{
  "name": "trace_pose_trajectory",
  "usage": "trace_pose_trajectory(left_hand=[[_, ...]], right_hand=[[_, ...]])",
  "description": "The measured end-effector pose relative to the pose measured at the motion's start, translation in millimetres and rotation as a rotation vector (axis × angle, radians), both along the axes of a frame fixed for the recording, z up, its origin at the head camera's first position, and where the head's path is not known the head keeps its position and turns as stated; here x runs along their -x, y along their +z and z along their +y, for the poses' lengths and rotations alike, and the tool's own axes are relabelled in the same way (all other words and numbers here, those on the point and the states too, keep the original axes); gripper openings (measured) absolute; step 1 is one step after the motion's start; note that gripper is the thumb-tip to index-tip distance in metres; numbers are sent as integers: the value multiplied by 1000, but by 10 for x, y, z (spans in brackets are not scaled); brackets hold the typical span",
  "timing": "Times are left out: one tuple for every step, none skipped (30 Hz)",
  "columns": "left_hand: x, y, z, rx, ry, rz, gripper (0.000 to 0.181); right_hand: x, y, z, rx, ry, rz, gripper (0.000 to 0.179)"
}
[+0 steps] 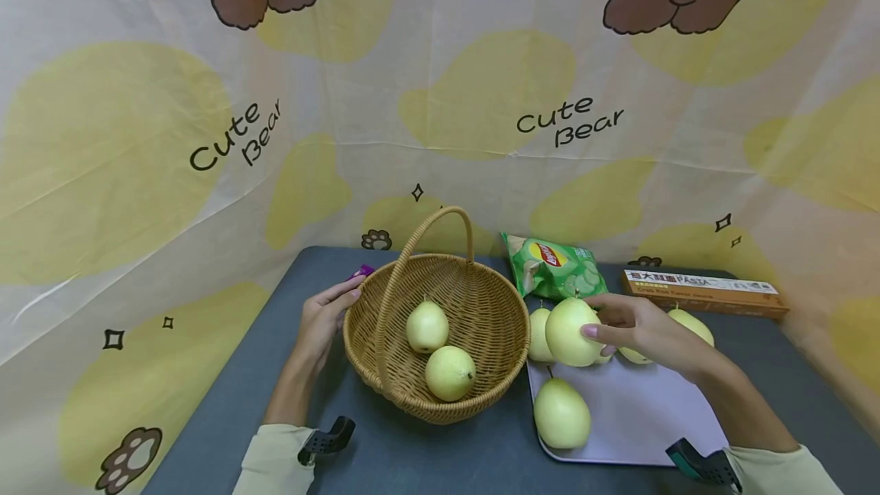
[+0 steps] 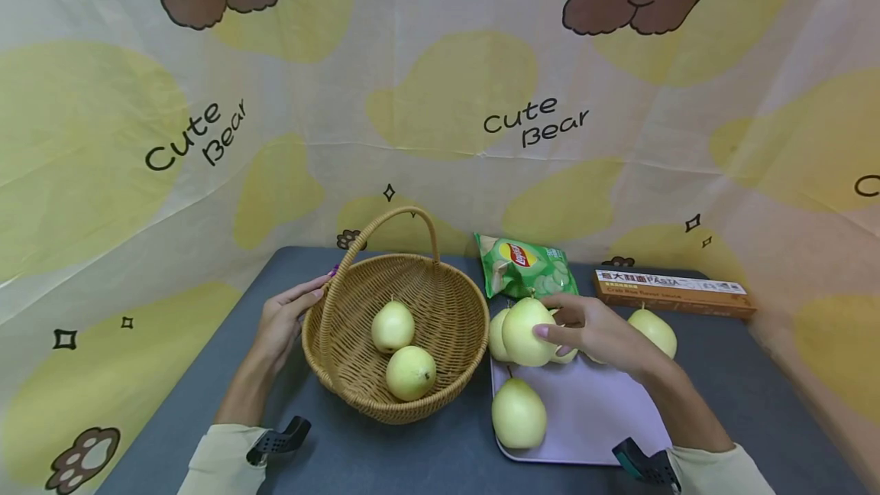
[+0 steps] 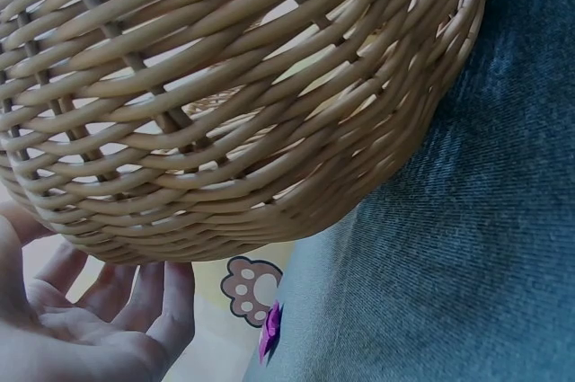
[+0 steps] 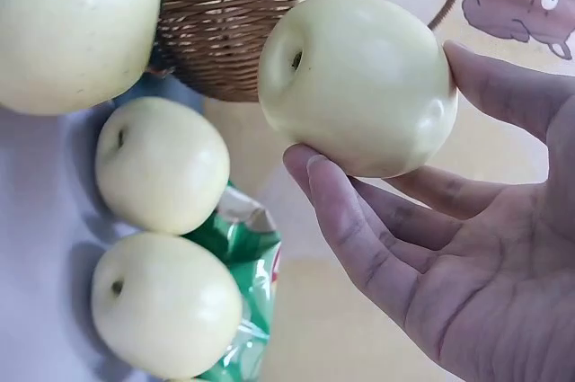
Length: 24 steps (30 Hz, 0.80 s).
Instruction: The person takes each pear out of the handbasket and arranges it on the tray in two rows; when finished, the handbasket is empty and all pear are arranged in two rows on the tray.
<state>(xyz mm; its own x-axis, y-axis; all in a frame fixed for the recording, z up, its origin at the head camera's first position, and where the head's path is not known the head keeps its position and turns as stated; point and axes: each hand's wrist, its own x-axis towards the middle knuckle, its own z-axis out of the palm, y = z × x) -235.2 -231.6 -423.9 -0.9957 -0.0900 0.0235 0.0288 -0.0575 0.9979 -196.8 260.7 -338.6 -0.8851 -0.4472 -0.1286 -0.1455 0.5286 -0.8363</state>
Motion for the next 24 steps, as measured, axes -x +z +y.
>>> trace_pose_trajectory(left_hand=[[-1, 0, 1, 0, 1, 0, 43], [-4, 1, 0, 1, 0, -1, 43], [-3, 0, 0, -3, 2, -2, 43], [-5, 2, 0, -3, 2, -4, 43], [-7, 4, 1, -6, 5, -6, 44], [-9, 6, 0, -7, 3, -6, 44], [-10, 7, 0, -7, 3, -5, 44], [-12, 9, 1, -7, 2, -6, 44], [-14, 12, 2, -9, 1, -5, 43], [-15, 11, 2, -7, 0, -5, 43], [-15, 9, 2, -7, 0, -3, 43], [-14, 6, 2, -6, 1, -1, 43], [-14, 4, 3, -3, 1, 0, 43], [-12, 2, 3, -3, -1, 1, 43], [-9, -2, 0, -1, -2, 3, 44], [-6, -7, 0, 1, -1, 4, 43], [-7, -7, 0, 3, 0, 6, 44], [-7, -8, 1, 4, 0, 7, 44], [-5, -10, 1, 4, 1, 9, 44], [-4, -13, -1, 2, 1, 9, 44], [-5, -13, 1, 1, 6, 9, 43], [-6, -13, 4, -2, 11, 10, 43], [-6, -13, 5, -4, 14, 10, 42], [-6, -14, 3, -3, 13, 10, 43]], right_hand=[[-11, -24, 25, 4, -3, -12, 67], [-22, -49, 49, 2, -11, -27, 68], [-34, -72, 72, 2, -16, -40, 69], [-44, -95, 95, 2, -18, -51, 71], [-54, -122, 118, -3, -23, -60, 72], [-62, -146, 141, -6, -29, -69, 73], [-71, -171, 163, -10, -35, -78, 74], [-80, -194, 184, -17, -43, -89, 75], [-88, -221, 206, -20, -47, -96, 76], [-95, -247, 229, -23, -52, -107, 76], [-102, -272, 254, -25, -53, -114, 77], [-109, -295, 278, -22, -53, -123, 77], [-119, -318, 302, -20, -48, -127, 77], [-130, -337, 324, -18, -51, -134, 77], [-141, -357, 348, -15, -51, -139, 77], [-150, -374, 371, -13, -54, -145, 77], [-160, -391, 392, -12, -58, -150, 77], [-170, -408, 410, -13, -64, -155, 76], [-181, -425, 429, -16, -70, -160, 76], [-195, -445, 449, -18, -72, -164, 76], [-206, -467, 468, -21, -73, -170, 76], [-216, -487, 488, -20, -70, -175, 76], [-229, -506, 507, -18, -64, -181, 76], [-239, -528, 526, -17, -58, -185, 75]])
